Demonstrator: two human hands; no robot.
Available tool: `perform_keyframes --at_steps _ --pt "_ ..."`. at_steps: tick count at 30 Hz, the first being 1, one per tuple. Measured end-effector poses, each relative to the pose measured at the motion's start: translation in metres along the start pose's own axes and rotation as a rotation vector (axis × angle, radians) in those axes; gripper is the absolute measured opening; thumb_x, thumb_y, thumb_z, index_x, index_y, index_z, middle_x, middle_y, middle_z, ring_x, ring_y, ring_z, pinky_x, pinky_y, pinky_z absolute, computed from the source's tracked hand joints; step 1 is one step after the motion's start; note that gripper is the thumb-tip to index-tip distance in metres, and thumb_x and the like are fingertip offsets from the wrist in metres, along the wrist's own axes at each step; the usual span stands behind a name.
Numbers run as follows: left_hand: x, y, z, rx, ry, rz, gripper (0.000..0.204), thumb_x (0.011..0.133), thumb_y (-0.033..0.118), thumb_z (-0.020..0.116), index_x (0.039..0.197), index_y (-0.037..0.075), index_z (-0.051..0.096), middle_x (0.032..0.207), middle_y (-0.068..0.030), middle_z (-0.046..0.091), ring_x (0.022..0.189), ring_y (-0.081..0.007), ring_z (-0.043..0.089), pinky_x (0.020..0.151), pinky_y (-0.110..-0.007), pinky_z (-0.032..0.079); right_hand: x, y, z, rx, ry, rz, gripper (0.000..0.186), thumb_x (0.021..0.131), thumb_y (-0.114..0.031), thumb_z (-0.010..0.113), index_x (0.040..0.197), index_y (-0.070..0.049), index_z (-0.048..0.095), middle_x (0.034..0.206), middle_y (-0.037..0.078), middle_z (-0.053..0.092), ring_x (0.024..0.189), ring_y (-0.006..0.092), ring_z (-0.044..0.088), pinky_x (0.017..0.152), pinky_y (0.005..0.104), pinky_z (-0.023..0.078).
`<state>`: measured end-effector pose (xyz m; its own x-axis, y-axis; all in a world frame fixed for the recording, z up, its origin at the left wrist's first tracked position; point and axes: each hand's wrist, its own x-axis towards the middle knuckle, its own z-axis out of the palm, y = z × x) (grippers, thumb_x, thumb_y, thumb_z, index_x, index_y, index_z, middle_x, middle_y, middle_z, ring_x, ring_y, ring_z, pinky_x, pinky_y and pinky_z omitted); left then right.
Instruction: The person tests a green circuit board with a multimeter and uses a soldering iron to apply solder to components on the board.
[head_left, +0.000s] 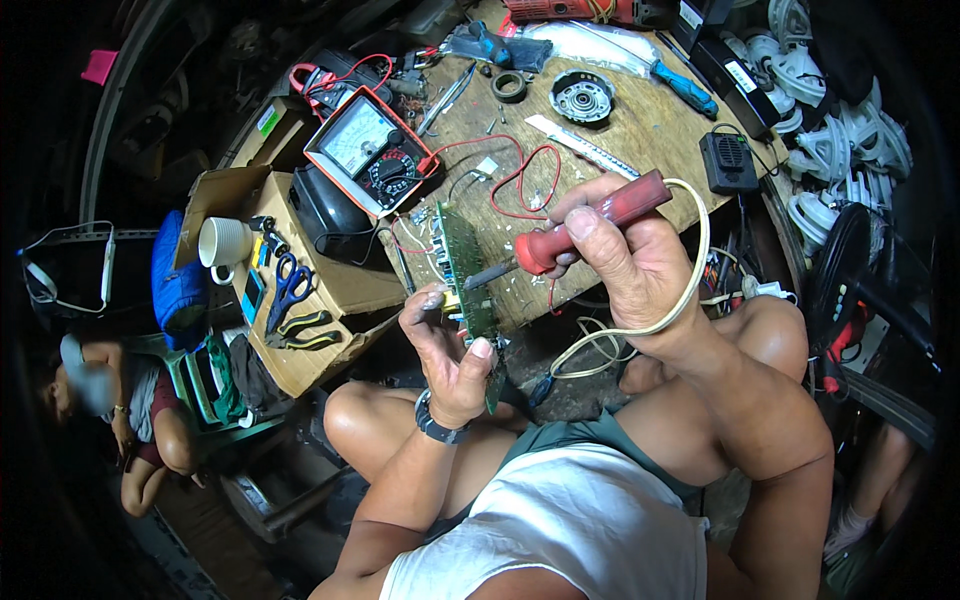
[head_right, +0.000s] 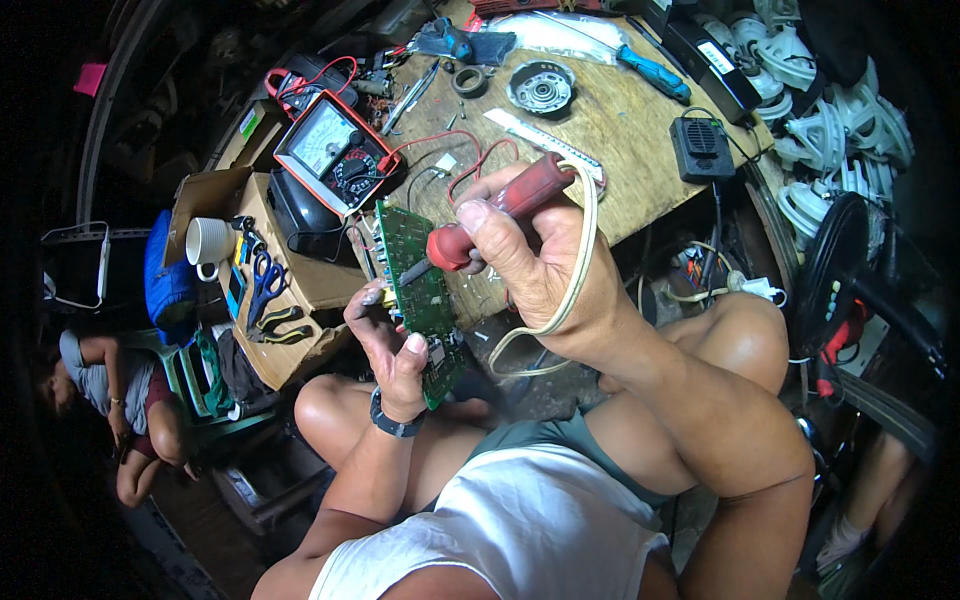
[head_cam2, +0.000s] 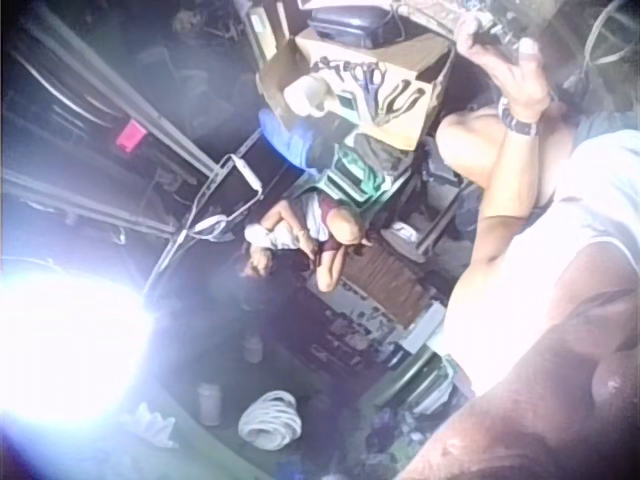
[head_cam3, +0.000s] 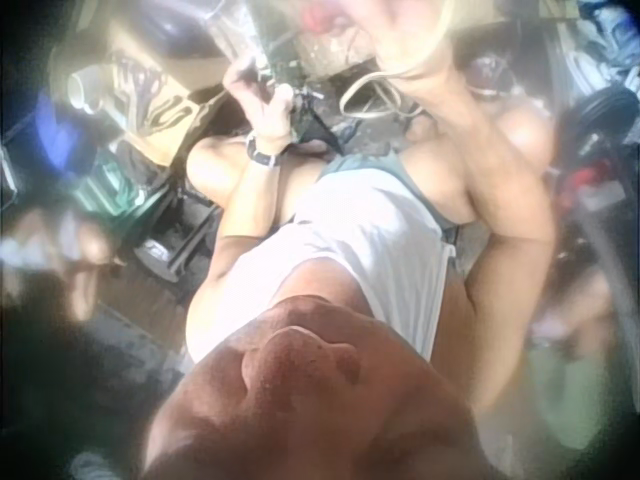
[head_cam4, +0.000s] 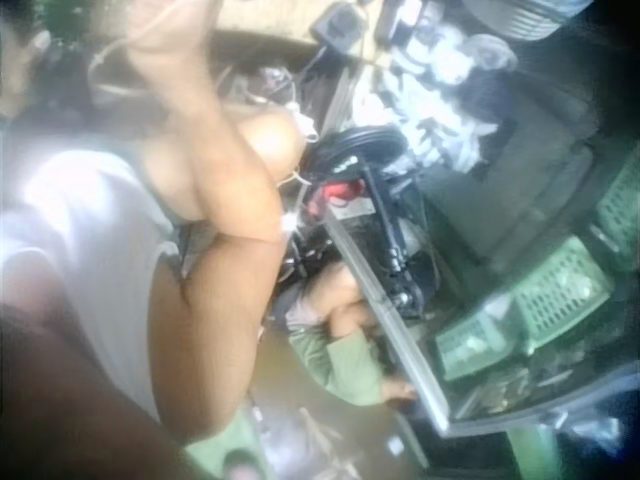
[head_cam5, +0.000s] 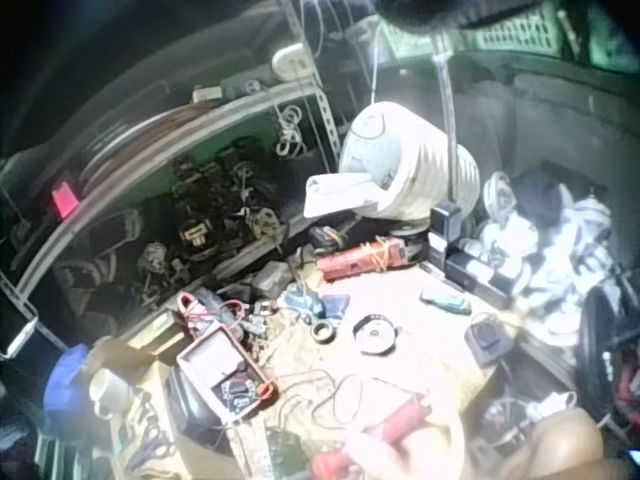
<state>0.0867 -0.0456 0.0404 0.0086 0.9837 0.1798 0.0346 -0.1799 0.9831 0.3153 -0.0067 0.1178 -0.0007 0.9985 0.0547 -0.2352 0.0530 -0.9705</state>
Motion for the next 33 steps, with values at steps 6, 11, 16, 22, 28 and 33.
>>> perform_keyframes --at_steps 6,11,16,22,28,33 --pt "-0.001 -0.003 -0.002 0.027 0.004 -0.002 0.078 0.081 0.034 0.076 0.141 0.007 0.034 0.139 -0.0157 0.037 0.132 -0.0264 0.039 0.117 -0.041 0.028 0.001 -0.003 0.001 0.003 -0.022 -0.011 0.034 0.108 -0.034 0.057 0.116 -0.001 0.062 0.102 0.007 0.065 0.093 0.0119 0.061 0.086 0.0302 0.05" --pt "0.0 -0.003 -0.001 -0.011 -0.009 0.005 0.078 0.082 0.034 0.076 0.142 0.007 0.034 0.14 -0.0149 0.037 0.132 -0.0261 0.039 0.116 -0.041 0.029 0.001 -0.002 0.0 -0.012 -0.049 0.017 0.035 0.109 -0.035 0.055 0.116 -0.001 0.062 0.103 0.007 0.065 0.095 0.0124 0.06 0.089 0.0311 0.049" --pt "0.0 -0.002 -0.002 -0.005 -0.001 0.005 0.077 0.082 0.033 0.075 0.142 0.008 0.034 0.14 -0.0144 0.037 0.132 -0.0261 0.039 0.116 -0.041 0.029 0.002 -0.001 0.002 -0.06 -0.046 -0.047 0.035 0.11 -0.034 0.053 0.116 -0.001 0.063 0.104 0.008 0.065 0.098 0.0135 0.06 0.091 0.0317 0.048" --pt "0.0 -0.001 -0.001 0.011 0.001 0.008 0.076 0.081 0.03 0.075 0.141 0.007 0.034 0.139 -0.0156 0.037 0.132 -0.0267 0.039 0.117 -0.041 0.028 0.002 -0.003 0.001 -0.074 -0.044 -0.058 0.032 0.109 -0.03 0.056 0.116 0.0 0.063 0.104 0.008 0.066 0.098 0.0139 0.062 0.088 0.0315 0.05" --pt "0.0 -0.003 0.0 0.014 -0.002 0.028 0.074 0.081 0.028 0.074 0.14 0.006 0.034 0.138 -0.0165 0.038 0.131 -0.027 0.04 0.117 -0.041 0.028 0.006 -0.005 -0.001 -0.041 -0.093 -0.063 0.026 0.104 -0.022 0.065 0.116 0.001 0.064 0.101 0.007 0.067 0.086 0.0121 0.063 0.077 0.0275 0.052" --pt "-0.002 -0.005 -0.002 0.017 0.005 0.015 0.074 0.082 0.028 0.073 0.14 0.006 0.034 0.139 -0.0149 0.038 0.131 -0.026 0.04 0.116 -0.04 0.03 0.011 -0.017 -0.002 -0.015 -0.16 -0.066 0.017 0.1 -0.013 0.069 0.107 0.002 0.063 0.096 0.01 0.068 0.088 0.0146 0.067 0.08 0.031 0.055"
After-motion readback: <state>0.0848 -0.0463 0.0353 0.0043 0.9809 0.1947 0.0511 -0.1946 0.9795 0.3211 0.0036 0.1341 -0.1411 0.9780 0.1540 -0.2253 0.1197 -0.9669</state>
